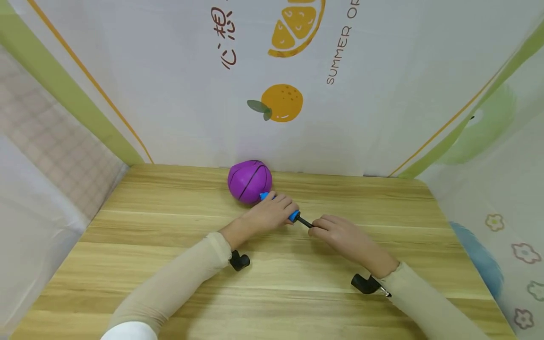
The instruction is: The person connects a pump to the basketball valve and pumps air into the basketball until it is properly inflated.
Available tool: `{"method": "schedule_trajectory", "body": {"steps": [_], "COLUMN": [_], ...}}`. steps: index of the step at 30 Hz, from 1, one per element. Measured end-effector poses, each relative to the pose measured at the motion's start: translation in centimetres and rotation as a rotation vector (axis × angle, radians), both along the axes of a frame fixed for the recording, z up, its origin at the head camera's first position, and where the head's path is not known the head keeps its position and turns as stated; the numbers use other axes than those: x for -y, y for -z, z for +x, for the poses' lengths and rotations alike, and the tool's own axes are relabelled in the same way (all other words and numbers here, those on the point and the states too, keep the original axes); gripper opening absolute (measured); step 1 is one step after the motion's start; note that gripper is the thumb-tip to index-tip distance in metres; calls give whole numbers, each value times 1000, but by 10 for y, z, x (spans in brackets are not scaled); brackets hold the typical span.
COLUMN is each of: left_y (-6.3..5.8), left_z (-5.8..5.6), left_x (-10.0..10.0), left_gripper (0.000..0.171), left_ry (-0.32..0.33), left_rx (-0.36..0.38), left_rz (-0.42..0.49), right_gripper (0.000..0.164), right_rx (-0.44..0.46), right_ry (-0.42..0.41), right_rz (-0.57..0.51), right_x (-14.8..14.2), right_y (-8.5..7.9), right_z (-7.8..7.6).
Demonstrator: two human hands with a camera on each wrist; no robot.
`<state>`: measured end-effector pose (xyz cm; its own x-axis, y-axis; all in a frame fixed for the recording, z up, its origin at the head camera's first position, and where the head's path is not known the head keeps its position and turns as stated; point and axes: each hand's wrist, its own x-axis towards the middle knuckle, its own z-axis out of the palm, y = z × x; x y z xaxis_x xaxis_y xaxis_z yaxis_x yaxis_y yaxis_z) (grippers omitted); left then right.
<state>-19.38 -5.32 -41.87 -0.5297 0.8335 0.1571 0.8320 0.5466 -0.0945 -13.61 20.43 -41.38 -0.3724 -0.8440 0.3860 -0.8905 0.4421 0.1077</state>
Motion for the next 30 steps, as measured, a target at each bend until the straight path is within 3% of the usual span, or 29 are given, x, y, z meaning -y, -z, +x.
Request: {"method": "schedule_trajectory", "body": {"steps": [12,17,22,27,30], "left_y": [0,-1,-2,-3,-4], "left_z": [-2,-5,-8,-11,-12], "left_x": [-2,1,5,10,13], "left_gripper": [32,30,31,33,34], "left_ry": [33,58,43,28,15], "left_rx": [-17,14,41,51,48], "left_rz": [-35,-11,0,10,5], "right_gripper": [24,23,6,45,50], "right_rx": [-18,-27,-26,-32,-44], "right_ry": [-44,-54,-56,-53,-60], "right_rz": [-52,-58,-49,-48,-63], "right_x": [18,13,-4,-21,-28], "right_y": [4,3,1,-4,-7], "right_z": [-16,-14,-3,13,20]}}
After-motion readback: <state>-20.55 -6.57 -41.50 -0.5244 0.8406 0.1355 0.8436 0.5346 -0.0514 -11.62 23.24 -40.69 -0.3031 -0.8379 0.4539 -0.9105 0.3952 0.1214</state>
